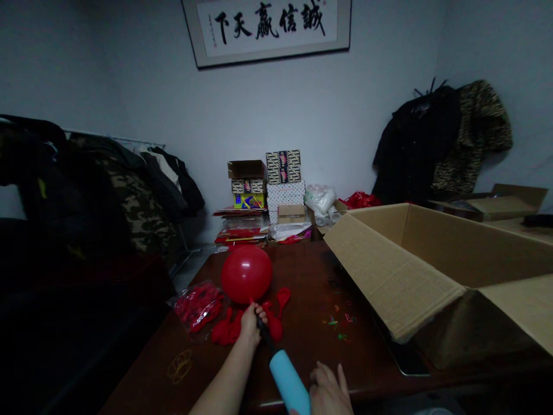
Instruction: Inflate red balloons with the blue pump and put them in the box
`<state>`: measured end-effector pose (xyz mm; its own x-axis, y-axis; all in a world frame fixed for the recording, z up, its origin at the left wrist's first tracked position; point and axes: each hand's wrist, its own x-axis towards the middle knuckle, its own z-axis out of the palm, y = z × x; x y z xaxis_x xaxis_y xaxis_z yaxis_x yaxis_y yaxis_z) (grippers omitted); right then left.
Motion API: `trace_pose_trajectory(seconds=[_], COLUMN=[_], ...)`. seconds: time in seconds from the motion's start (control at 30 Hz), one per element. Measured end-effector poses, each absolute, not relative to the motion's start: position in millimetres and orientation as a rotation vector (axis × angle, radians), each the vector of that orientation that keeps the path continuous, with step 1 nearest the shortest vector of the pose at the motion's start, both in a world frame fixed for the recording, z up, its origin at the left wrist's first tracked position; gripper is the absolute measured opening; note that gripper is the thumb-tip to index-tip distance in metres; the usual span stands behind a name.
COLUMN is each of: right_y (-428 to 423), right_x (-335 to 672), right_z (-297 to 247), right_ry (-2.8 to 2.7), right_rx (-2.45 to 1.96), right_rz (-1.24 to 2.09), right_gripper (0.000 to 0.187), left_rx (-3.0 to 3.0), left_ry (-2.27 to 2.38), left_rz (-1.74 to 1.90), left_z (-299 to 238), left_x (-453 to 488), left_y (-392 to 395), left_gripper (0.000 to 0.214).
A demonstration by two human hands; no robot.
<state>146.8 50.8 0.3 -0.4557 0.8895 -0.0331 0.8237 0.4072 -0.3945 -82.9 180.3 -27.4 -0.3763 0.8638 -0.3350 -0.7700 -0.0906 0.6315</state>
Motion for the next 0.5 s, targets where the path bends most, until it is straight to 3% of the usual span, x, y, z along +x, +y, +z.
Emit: trace_pose_trajectory(seconds=[0.1,0.5], right_y=[57.6,79.1], right_x=[131.7,77.7], right_z=[15.6,29.4], right_ry=[-2.433,-2.312], right_rx=[-1.498,-1.53], right_rz=[0.49,0.47], right_gripper=[0.043,0.045], left_rx=[0.159,0.152], left_ry=[0.917,1.025], left_rz=[1.736,1.682], left_z=[-25.2,-7.4], left_x=[-81.6,-98.4], left_y=[180.0,180.6], left_gripper=[0.021,0.021])
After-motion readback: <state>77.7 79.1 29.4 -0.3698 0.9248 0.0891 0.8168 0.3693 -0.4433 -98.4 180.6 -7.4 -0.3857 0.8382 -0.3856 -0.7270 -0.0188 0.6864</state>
